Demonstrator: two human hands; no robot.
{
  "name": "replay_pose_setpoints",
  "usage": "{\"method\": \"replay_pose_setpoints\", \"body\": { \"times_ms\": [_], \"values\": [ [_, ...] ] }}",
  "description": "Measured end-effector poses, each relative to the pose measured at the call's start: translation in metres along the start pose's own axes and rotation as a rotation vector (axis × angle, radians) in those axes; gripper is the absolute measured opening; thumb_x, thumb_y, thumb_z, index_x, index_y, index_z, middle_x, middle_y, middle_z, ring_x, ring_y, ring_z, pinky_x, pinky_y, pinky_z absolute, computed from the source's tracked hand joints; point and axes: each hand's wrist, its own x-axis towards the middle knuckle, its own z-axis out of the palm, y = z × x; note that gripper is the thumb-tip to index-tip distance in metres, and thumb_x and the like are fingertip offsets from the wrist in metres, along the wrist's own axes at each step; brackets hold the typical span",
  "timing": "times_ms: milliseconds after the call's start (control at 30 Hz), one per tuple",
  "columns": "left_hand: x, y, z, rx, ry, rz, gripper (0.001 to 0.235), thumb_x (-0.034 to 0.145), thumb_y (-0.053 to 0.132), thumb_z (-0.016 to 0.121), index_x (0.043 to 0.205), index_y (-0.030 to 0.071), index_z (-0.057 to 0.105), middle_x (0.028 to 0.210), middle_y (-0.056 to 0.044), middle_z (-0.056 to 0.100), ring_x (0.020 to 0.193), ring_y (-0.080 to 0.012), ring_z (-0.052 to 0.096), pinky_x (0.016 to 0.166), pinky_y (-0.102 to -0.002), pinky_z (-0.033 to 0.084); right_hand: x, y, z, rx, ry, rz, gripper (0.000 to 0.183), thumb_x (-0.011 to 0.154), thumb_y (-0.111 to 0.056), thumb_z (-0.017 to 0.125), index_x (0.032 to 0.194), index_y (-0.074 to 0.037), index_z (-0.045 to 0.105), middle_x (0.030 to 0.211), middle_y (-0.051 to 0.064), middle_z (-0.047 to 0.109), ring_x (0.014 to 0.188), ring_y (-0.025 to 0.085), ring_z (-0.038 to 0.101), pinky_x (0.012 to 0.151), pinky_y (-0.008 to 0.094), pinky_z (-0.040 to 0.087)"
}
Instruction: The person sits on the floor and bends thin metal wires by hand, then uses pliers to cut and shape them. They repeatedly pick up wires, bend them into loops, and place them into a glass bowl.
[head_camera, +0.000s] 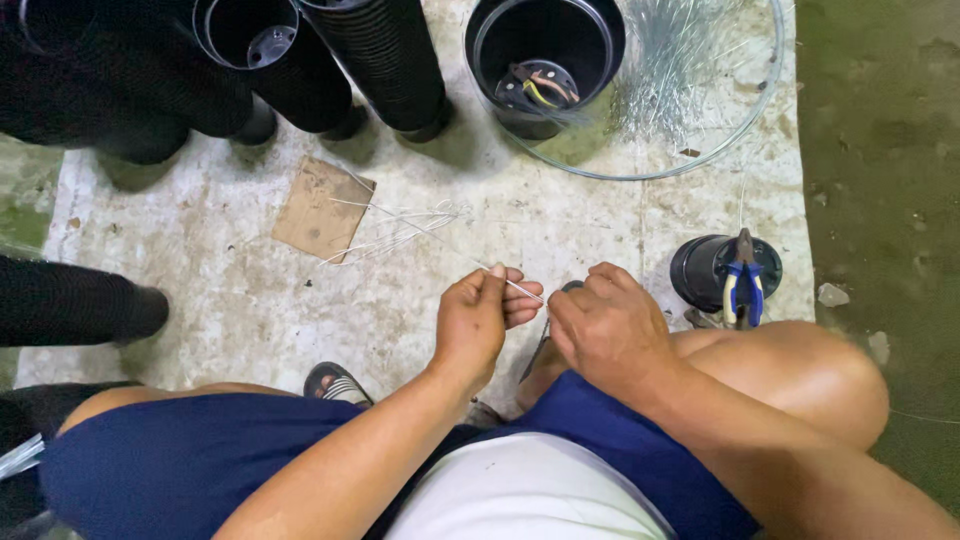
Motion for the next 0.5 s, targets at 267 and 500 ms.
{"method": "replay_pose_setpoints", "body": {
  "times_ms": [267, 500],
  "values": [
    [-0.003, 0.038, -0.005, 0.087, 0.002, 0.144, 0.031, 0.106, 0.022, 0.049, 0.104, -0.006, 0.063, 0.094, -0.022, 0.077, 0.074, -0.0209, 0.075, 0.072, -0.031, 0.064, -0.01, 0.003, -0.017, 0.138, 0.031, 0.05, 0.011, 0.079, -0.008, 0.074, 0.082, -0.006, 0.064, 0.072, 0.012, 0.06, 0.074, 0.033, 0.06, 0.08, 0.046, 0.049],
    [0.016, 0.138, -0.032, 0.214, 0.061, 0.355, 0.032, 0.107, 0.025, 0.052, 0.104, -0.003, 0.064, 0.093, -0.019, 0.077, 0.071, -0.0189, 0.075, 0.068, -0.031, 0.065, -0.014, 0.007, -0.03, 0.284, 0.062, 0.145, 0.006, 0.087, -0.005, 0.072, 0.088, -0.005, 0.066, 0.082, 0.012, 0.063, 0.079, 0.034, 0.063, 0.076, 0.043, 0.048]
  ]
}}
